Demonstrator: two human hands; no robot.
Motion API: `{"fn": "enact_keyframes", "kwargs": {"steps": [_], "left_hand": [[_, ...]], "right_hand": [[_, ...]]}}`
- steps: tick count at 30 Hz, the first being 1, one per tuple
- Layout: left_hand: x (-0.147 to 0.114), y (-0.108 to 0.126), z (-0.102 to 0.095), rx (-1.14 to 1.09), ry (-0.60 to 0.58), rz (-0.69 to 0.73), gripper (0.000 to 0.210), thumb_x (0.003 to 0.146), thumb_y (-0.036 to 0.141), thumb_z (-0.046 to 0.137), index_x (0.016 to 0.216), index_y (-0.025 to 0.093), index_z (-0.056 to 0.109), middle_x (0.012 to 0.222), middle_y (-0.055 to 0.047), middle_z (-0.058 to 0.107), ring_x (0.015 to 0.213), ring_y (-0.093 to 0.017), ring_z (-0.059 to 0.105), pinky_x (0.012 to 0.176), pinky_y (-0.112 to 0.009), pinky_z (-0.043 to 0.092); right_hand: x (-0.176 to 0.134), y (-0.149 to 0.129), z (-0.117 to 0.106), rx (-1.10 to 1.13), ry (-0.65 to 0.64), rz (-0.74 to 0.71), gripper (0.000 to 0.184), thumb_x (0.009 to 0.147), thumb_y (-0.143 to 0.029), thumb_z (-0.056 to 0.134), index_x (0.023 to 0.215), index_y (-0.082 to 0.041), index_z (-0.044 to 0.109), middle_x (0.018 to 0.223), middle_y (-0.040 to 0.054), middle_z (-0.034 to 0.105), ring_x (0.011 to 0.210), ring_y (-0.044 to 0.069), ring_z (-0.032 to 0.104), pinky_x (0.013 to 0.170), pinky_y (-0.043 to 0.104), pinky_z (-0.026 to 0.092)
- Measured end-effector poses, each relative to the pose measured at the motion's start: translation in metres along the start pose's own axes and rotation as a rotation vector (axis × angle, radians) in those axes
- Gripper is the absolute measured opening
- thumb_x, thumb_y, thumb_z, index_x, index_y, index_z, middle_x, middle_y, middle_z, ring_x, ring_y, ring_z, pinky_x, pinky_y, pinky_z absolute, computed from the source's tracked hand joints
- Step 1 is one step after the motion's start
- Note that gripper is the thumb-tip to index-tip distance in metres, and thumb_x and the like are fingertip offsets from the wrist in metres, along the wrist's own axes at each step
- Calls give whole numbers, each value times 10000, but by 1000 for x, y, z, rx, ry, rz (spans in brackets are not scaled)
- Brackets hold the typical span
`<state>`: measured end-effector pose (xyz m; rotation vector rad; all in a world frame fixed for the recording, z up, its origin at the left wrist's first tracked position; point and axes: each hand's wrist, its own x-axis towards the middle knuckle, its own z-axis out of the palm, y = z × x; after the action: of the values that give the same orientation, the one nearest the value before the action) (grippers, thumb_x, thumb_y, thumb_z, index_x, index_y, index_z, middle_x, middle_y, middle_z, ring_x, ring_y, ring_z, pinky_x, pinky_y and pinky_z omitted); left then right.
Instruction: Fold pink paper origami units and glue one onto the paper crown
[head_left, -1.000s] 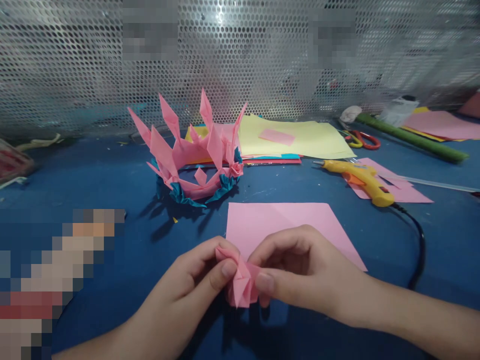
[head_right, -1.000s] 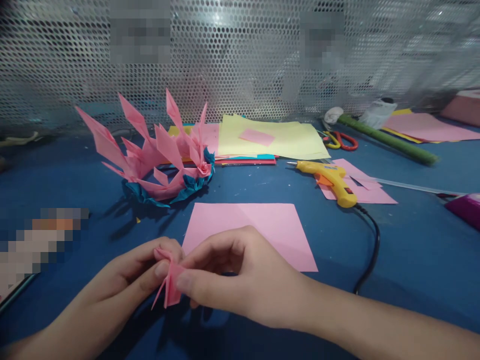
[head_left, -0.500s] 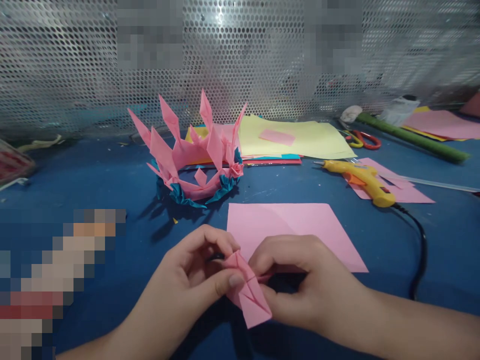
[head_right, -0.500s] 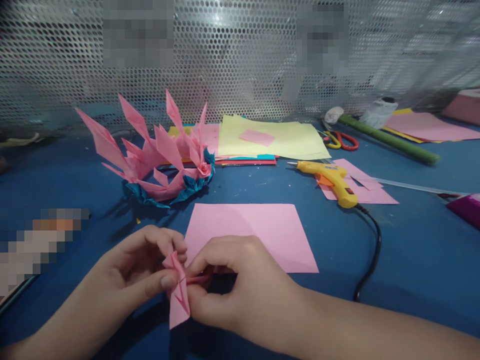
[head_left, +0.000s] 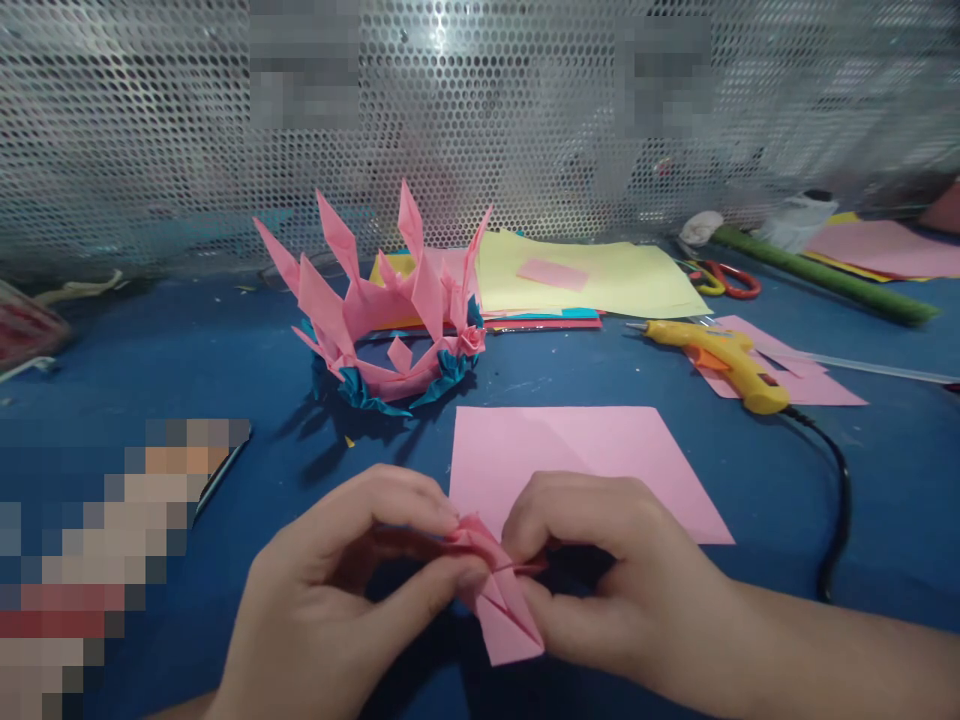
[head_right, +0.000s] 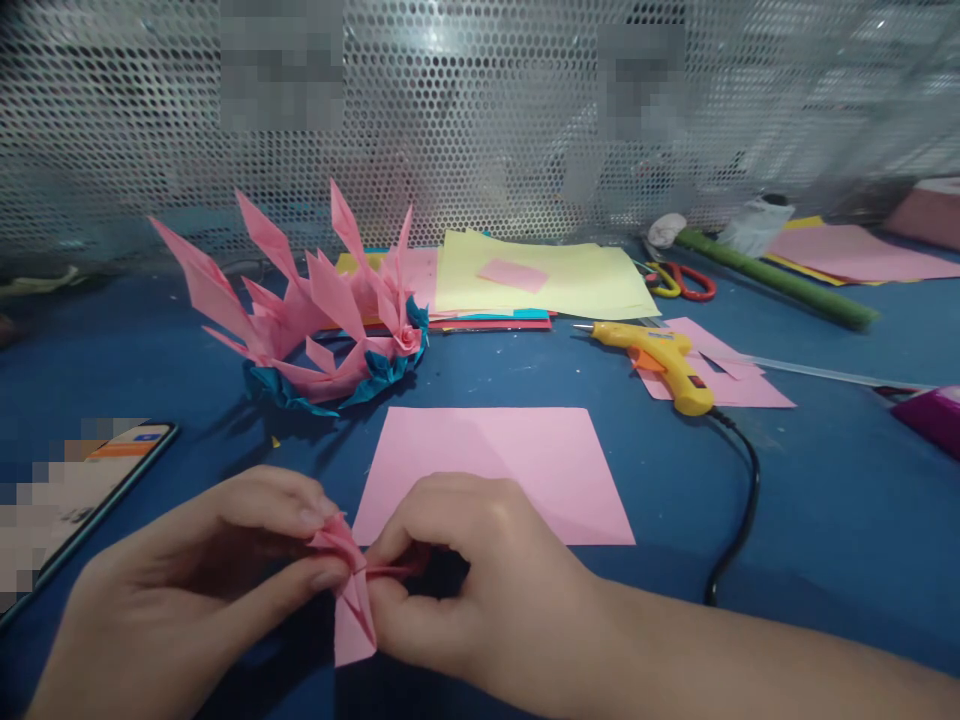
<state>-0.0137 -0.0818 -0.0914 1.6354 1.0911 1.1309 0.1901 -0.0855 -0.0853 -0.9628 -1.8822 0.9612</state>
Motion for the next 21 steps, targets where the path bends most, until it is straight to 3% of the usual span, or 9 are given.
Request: {"fn": "enact_keyframes", "kwargs": {"steps": [4, 7, 15, 21], "left_hand": [[-2, -1, -1, 94, 4, 102, 271, 758, 55, 768, 772, 319, 710, 888, 87, 684, 802, -93, 680, 739, -119, 553], [2, -1, 0, 177, -9, 153, 245, 765, 66, 749, 759, 304, 690, 817, 92, 643, 753, -77, 655, 719, -101, 528], [7, 5, 4, 101, -78, 103, 219, 765, 82, 740, 727, 298, 752, 757, 87, 765, 701, -94, 732, 681, -99, 568], [3, 6, 5, 85, -61, 95, 292, 717, 82, 766, 775, 358, 844, 767, 60, 842, 686, -141, 788, 697, -138, 605]], "right_hand": [[-1, 0, 0, -16, 25, -56, 158, 761, -59, 681, 652, -159, 623, 632, -34, 608, 558, 56, 518, 553, 122, 429], [-1, -1, 0, -9, 32, -65, 152, 749, -48, 669, 657, -158, 616, 637, -35, 600, 567, 54, 529, 567, 111, 440], [0, -1, -2, -14, 33, -156, 161, 774, -10, 648, 711, -155, 624, 689, -18, 615, 633, 62, 570, 649, 97, 477], [-2, 2, -2, -41, 49, -125, 114, 788, -27, 676, 771, -140, 676, 720, -5, 655, 653, 69, 602, 644, 106, 485]]}}
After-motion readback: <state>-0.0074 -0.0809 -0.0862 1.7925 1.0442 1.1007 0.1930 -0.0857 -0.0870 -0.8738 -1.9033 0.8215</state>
